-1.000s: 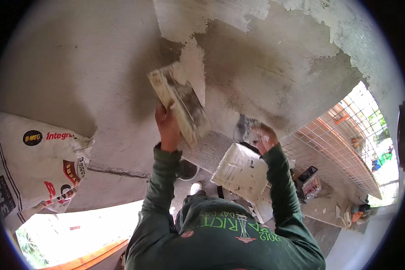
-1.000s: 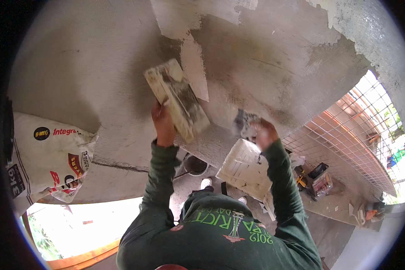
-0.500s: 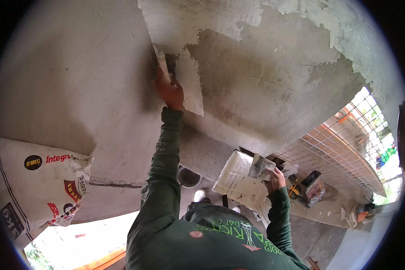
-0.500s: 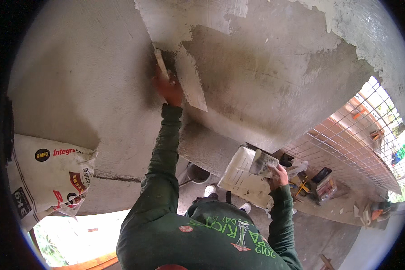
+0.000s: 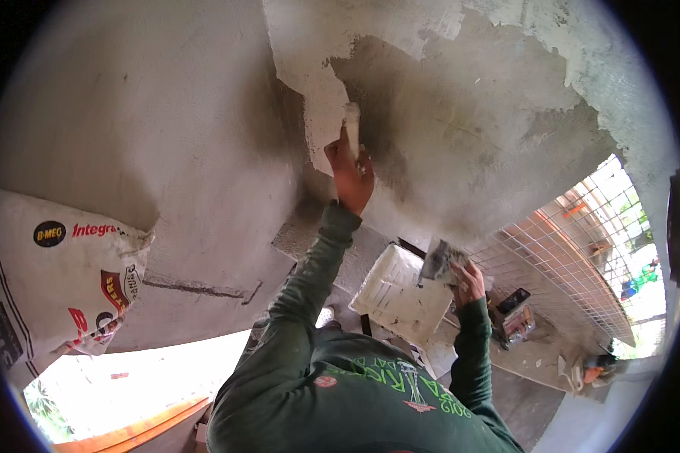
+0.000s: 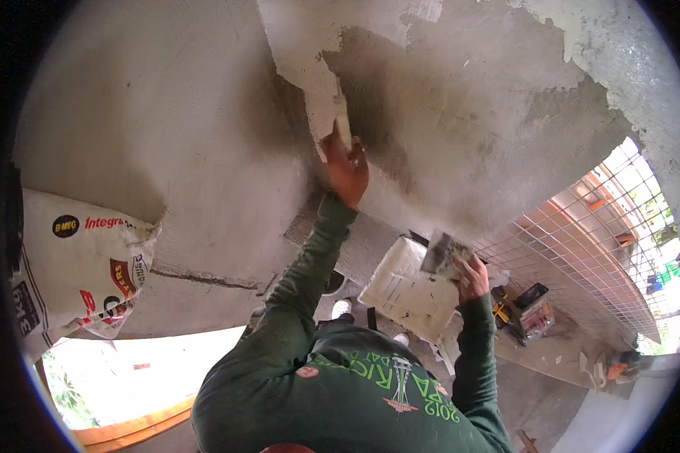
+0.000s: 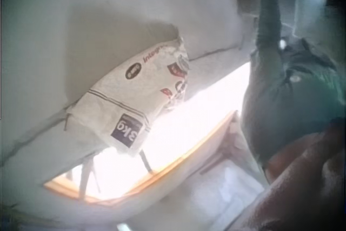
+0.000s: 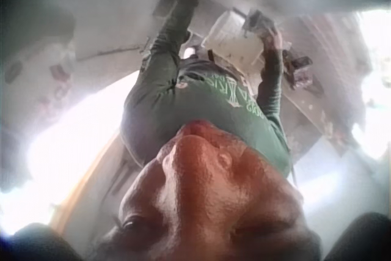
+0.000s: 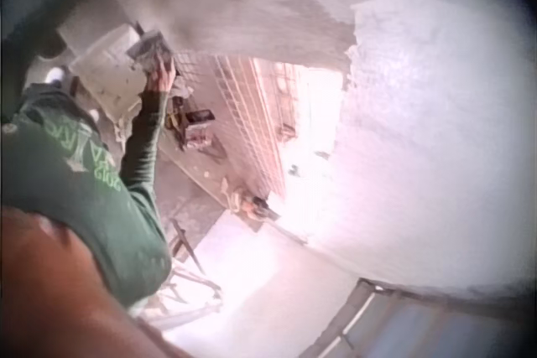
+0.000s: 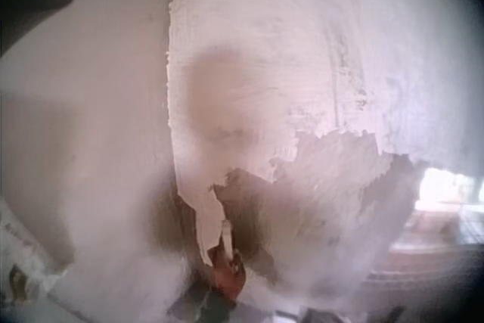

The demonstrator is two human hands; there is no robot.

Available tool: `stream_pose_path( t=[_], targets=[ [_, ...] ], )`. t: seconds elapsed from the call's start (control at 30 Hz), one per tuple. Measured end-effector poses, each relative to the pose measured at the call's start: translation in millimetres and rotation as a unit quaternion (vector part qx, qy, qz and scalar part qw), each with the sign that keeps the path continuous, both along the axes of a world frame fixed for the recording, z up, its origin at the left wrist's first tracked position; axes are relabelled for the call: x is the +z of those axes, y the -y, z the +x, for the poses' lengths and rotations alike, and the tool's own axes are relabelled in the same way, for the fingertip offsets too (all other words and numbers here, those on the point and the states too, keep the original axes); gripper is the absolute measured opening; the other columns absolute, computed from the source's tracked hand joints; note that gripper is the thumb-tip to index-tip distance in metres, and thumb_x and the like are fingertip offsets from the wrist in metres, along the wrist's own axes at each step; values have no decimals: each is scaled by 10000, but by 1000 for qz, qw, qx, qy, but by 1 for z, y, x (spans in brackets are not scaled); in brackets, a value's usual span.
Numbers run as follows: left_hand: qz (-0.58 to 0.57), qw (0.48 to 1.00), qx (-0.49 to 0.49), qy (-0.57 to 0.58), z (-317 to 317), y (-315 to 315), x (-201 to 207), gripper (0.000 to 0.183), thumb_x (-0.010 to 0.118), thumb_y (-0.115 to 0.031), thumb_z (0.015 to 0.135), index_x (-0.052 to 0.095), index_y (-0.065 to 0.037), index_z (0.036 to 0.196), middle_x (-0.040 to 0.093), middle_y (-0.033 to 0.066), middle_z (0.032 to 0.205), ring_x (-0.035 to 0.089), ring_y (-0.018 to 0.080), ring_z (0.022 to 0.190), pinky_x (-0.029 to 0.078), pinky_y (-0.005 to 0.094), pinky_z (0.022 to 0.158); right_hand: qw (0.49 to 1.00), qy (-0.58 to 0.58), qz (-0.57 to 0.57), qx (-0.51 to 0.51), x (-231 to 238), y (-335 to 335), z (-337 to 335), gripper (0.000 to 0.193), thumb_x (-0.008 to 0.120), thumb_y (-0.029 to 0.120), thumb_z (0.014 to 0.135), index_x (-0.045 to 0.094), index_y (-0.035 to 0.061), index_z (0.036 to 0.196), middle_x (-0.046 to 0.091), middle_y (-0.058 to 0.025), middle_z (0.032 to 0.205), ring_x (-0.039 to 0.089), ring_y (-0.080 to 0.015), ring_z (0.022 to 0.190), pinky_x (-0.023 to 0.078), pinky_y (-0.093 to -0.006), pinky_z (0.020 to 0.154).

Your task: The person scoops plaster from a hawk with a trowel and applies it to the ceiling, smoothing the surface with repeated strokes. The person repeatedly reloads the trowel and continues spreading plaster across the ceiling area.

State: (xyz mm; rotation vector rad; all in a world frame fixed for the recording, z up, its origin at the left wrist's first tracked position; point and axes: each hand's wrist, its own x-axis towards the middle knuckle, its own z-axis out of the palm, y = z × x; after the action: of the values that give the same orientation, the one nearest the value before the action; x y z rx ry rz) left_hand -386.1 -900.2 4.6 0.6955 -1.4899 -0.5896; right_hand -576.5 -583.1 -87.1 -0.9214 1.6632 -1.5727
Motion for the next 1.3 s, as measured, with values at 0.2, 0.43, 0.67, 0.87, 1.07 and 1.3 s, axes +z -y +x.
stream_pose_path(
  t=[0.2,0.43,0.67,0.87,1.07,1.3],
  targets=[
    [247,906,-263,-221,75,-49,-18,401,465,-91,962,475,25,1346,620,129,1223,638,233,1020,528,351,889,894,-415,-125,-116,113,69,86,252,619,-5,846,689,11,1087,661,-149,1035,628,-300,905,525,-345,793],
    [382,812,-343,-278,118,-108,36,440,390,-69,935,471,27,1356,619,146,1244,657,239,1064,558,376,910,683,-694,-227,-11,155,105,133,433,697,44,714,735,136,1135,624,-74,1013,611,-279,889,521,-390,753],
    [339,853,-341,-203,145,-128,30,463,429,-53,938,456,9,1396,590,119,1291,615,228,1135,525,355,955,772,-546,-316,-83,233,141,141,400,662,27,767,709,114,1154,625,-94,1002,616,-263,890,507,-389,754],
    [402,802,-362,-252,152,-105,22,502,430,-95,921,426,14,1411,579,145,1307,637,268,1122,549,391,956,951,87,-241,172,205,160,110,195,623,80,919,692,25,1093,652,-88,987,628,-216,933,503,-370,771],
    [441,767,-374,-279,155,-91,13,473,490,-153,964,432,4,1406,609,123,1260,643,246,1092,545,382,933,953,204,-124,186,118,171,40,223,675,241,882,685,114,1065,658,-10,1026,614,-176,916,477,-423,753],
    [87,993,-71,47,135,-12,-5,379,479,-84,1009,456,49,1363,635,172,1186,637,232,988,524,335,821,975,221,-16,30,61,94,47,170,623,172,873,663,84,1013,656,-45,1015,630,-176,942,514,-429,747]
  ],
)
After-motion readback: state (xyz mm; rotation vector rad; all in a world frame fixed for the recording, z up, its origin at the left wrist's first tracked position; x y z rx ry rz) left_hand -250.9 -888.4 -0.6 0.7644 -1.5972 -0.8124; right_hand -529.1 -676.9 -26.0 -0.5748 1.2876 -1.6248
